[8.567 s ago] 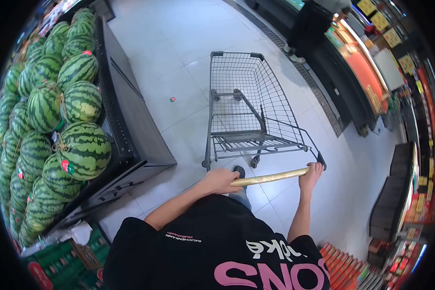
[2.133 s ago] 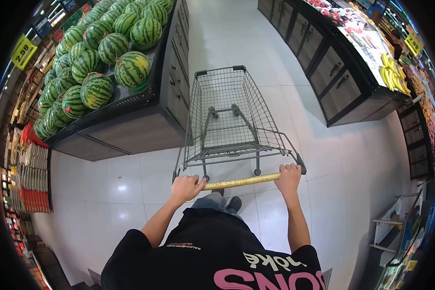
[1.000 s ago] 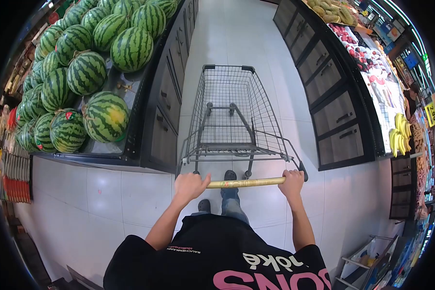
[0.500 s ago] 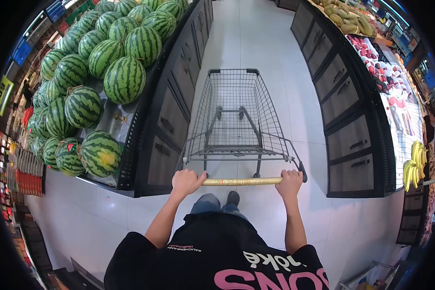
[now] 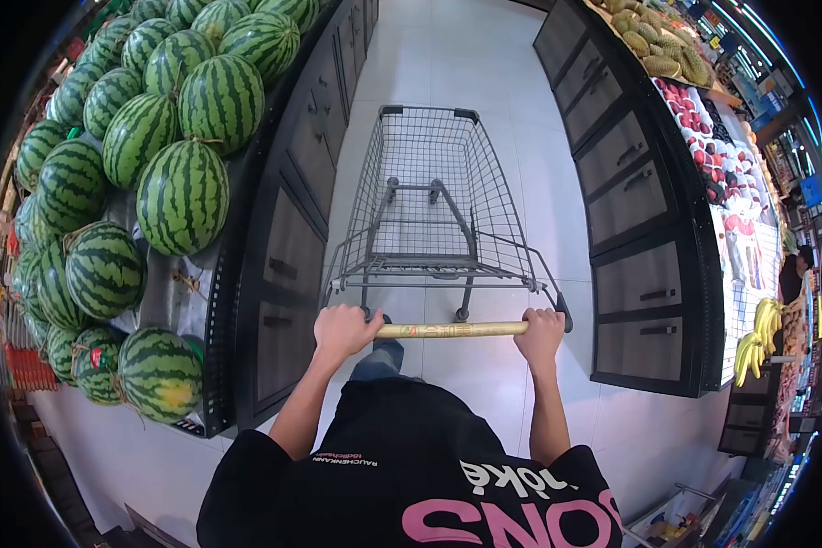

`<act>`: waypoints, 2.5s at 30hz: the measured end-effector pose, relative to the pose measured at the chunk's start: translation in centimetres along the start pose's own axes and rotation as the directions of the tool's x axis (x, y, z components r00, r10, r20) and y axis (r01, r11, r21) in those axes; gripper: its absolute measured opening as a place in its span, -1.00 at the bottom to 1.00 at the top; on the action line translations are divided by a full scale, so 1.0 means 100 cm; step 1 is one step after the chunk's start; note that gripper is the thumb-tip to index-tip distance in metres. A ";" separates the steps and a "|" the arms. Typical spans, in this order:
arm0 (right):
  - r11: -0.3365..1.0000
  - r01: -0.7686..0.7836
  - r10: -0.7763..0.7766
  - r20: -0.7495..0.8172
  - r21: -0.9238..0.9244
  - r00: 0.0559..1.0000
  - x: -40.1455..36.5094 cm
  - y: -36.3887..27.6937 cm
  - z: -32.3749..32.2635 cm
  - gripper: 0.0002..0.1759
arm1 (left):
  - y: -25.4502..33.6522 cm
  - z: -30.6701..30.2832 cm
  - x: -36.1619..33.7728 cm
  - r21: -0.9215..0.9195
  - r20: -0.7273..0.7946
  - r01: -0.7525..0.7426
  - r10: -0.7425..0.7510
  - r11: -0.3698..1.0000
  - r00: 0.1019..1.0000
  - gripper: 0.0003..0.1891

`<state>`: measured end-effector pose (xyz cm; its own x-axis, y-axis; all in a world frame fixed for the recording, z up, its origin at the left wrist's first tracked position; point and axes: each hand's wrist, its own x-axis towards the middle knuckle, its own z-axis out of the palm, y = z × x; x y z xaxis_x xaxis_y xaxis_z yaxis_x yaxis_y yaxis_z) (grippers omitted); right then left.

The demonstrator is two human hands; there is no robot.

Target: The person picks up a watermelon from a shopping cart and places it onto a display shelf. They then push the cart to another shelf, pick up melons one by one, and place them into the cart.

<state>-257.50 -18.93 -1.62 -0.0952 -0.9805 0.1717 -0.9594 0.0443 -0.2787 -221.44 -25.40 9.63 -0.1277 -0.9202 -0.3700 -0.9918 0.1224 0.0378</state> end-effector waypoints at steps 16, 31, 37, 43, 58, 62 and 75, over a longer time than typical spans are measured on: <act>0.999 -0.030 0.031 0.008 -0.041 0.999 0.188 0.024 0.052 -0.94 | -0.005 -0.045 0.211 -0.037 -0.111 -0.124 0.119 0.992 0.987 -0.35; 1.000 -0.013 0.014 -0.071 0.007 0.997 0.378 0.117 0.098 -0.93 | 0.068 -0.082 0.399 -0.018 -0.111 -0.093 0.091 0.995 0.990 -0.35; 1.000 -0.010 0.010 -0.094 0.000 0.996 0.454 0.148 0.117 -0.95 | 0.090 -0.097 0.472 0.001 -0.121 -0.097 0.097 0.995 0.988 -0.36; 1.000 -0.017 0.017 -0.065 0.007 0.998 0.534 0.172 0.136 -0.94 | 0.104 -0.113 0.558 -0.007 -0.154 -0.120 0.117 0.993 0.981 -0.36; 0.998 -0.062 0.061 -0.035 -0.031 0.998 0.718 0.211 0.178 -0.95 | 0.122 -0.164 0.746 -0.094 -0.142 -0.277 0.263 0.956 0.954 -0.34; 0.996 -0.078 0.077 -0.034 -0.050 0.997 0.755 0.218 0.189 -0.96 | 0.126 -0.175 0.789 -0.082 -0.178 -0.288 0.271 0.954 0.946 -0.34; 0.995 -0.059 0.058 -0.018 -0.075 0.998 0.895 0.264 0.221 -0.96 | 0.158 -0.206 0.932 -0.073 -0.206 -0.255 0.236 0.964 0.950 -0.31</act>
<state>-285.48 -109.70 -14.51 -0.1554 -0.9727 0.1726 -0.9693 0.1164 -0.2166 -249.20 -116.88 -5.12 -0.3573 -0.9216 -0.1517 -0.9243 0.3257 0.1988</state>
